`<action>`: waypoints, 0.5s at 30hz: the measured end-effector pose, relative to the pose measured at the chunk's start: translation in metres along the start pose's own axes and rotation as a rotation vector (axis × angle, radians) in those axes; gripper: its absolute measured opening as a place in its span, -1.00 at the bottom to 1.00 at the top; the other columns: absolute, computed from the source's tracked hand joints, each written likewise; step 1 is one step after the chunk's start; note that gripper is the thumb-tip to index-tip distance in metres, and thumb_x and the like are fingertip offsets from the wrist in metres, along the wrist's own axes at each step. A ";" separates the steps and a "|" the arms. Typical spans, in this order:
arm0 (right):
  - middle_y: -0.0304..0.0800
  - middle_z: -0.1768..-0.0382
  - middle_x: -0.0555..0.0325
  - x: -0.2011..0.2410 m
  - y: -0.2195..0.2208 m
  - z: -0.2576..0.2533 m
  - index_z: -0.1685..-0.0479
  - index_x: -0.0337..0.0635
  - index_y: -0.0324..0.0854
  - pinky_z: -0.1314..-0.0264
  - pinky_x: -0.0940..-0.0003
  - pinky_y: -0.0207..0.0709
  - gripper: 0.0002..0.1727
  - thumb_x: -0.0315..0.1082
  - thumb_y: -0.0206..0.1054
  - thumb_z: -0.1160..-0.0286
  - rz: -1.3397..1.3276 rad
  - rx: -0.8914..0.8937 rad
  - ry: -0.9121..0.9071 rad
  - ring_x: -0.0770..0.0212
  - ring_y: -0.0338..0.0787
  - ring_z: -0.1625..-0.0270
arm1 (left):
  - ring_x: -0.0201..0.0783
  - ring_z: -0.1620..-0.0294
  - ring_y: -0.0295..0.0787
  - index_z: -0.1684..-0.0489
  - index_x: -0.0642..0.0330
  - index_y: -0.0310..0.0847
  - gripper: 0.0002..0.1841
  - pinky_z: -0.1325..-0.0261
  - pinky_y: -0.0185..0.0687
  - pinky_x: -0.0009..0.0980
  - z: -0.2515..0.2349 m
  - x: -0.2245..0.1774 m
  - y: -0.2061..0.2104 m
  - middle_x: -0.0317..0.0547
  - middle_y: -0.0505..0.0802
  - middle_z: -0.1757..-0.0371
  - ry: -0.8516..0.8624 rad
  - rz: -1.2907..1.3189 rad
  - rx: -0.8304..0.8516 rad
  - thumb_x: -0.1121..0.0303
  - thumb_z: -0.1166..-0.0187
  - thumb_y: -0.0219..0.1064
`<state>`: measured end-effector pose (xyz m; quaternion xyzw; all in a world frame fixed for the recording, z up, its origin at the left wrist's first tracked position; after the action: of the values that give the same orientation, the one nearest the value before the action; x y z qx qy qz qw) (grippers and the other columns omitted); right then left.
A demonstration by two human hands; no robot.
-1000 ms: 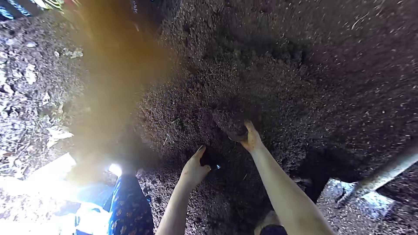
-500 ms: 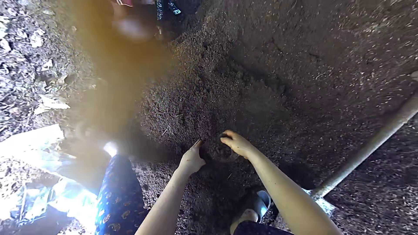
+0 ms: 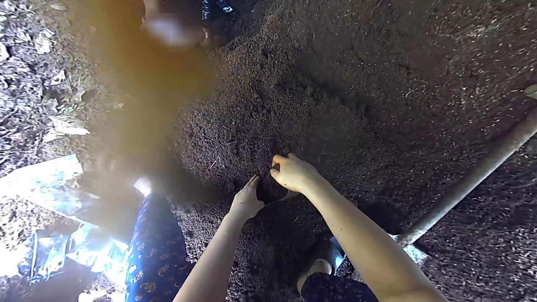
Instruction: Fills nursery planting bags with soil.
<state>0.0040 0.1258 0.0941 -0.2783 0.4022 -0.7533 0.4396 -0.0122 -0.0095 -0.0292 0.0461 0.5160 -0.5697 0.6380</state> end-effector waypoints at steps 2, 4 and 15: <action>0.64 -0.35 -0.18 -0.028 -0.006 0.004 -0.38 0.13 0.63 -0.17 -0.34 0.59 -0.60 0.03 0.18 -0.73 -0.140 -0.120 -0.041 -0.24 0.73 -0.27 | -0.05 -0.80 0.31 -0.87 0.07 0.13 -0.14 -0.72 0.33 0.02 -0.002 0.002 -0.002 -0.14 0.14 -0.93 -0.006 0.006 -0.005 0.47 -0.46 0.45; 0.67 -0.33 -0.21 -0.074 -0.004 0.004 -0.39 0.01 0.63 -0.34 -0.34 0.52 -0.59 -0.02 0.20 -0.75 -0.327 -0.225 -0.066 -0.23 0.68 -0.36 | 0.02 -0.79 0.31 -0.79 0.07 0.29 -0.25 -0.70 0.35 0.06 -0.004 0.004 -0.003 0.00 0.20 -0.90 -0.036 -0.014 0.012 0.44 -0.49 0.43; 0.71 -0.26 -0.20 -0.101 0.273 0.021 -0.49 -0.10 0.52 -0.16 -0.26 0.63 -0.42 0.07 0.23 -0.65 -1.295 0.580 0.467 -0.16 0.74 -0.23 | -0.03 -0.65 0.54 -0.82 0.00 0.27 -0.33 -0.66 0.43 0.04 -0.020 0.001 -0.001 -0.11 0.52 -0.74 -0.093 -0.101 0.042 0.49 -0.64 0.22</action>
<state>0.1866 0.1286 -0.1335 -0.1651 0.0260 -0.9769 -0.1333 -0.0250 0.0027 -0.0390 0.0068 0.4754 -0.6134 0.6306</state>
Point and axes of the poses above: each hand's wrist, its own z-axis away from the middle knuckle, its own y-axis out of the palm, x = y × z, the point moved 2 cm from there along -z, towards the middle knuckle
